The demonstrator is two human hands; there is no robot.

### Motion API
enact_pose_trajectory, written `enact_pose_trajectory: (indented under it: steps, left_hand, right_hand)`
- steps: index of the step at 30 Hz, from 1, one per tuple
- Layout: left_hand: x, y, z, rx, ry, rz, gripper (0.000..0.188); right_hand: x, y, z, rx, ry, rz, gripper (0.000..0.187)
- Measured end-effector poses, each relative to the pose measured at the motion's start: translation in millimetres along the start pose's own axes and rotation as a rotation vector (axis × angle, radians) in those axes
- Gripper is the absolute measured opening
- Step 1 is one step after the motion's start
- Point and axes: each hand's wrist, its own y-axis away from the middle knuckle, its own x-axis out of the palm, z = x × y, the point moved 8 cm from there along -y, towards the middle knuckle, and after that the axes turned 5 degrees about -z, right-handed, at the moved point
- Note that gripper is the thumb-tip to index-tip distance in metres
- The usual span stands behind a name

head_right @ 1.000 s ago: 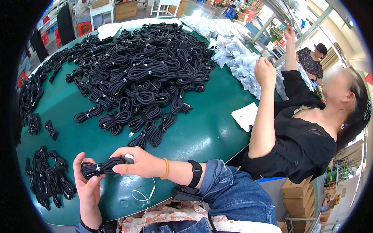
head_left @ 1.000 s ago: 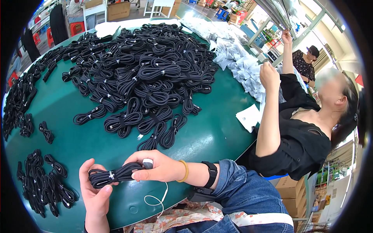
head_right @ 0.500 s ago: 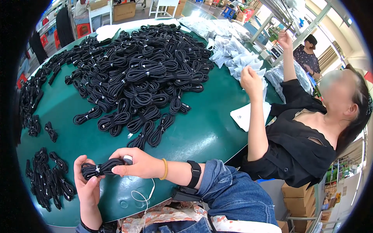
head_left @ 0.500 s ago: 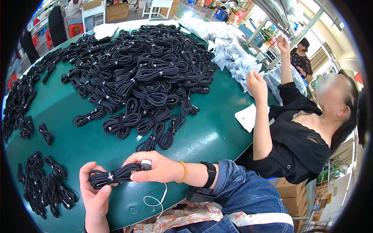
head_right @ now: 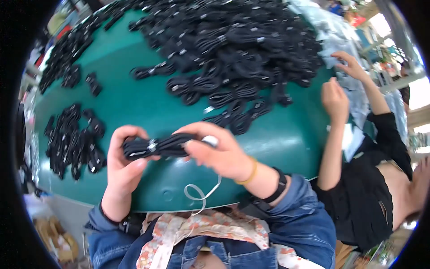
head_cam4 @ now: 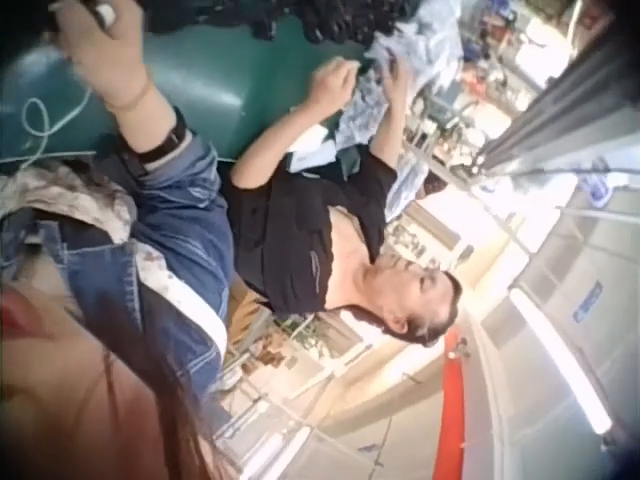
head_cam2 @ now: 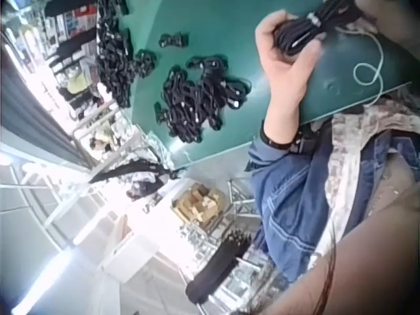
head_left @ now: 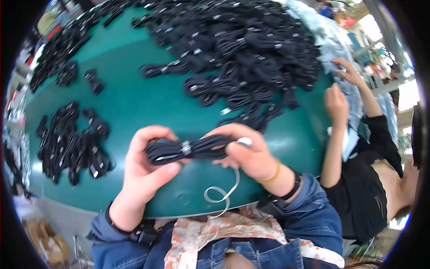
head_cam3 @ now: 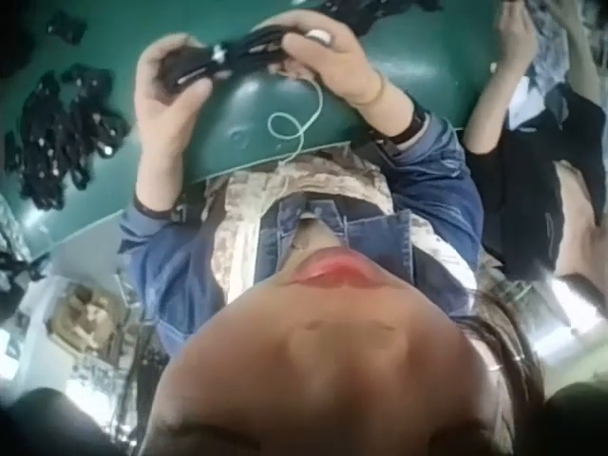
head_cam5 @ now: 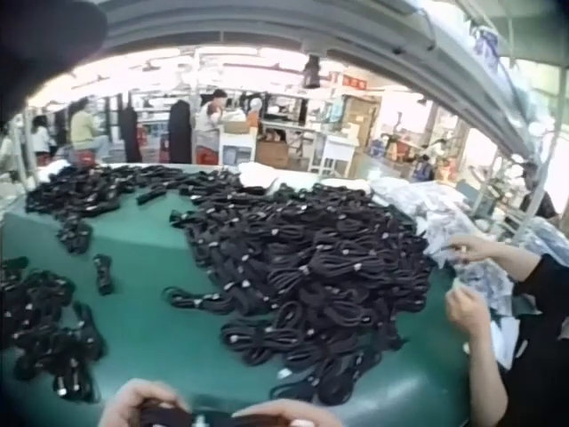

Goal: The person picks up a bundled cable from a pile, turns it over by hand, and presses a handheld device against it. This process is repeated with several more cables from the table.

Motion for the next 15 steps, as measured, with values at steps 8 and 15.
enact_pose_trajectory:
  steps: [8,15]
  left_hand:
    - [2.0,-0.2,-5.7,0.067,0.045,0.092,0.052]
    - [3.1,1.6,-9.0,0.107,0.005,0.104,0.055]
  right_hand:
    - [-3.3,-4.1,1.2,-0.084,-0.166,-0.028,0.037]
    - [-4.1,0.5,4.4,-0.202,-0.132,-0.043,0.048]
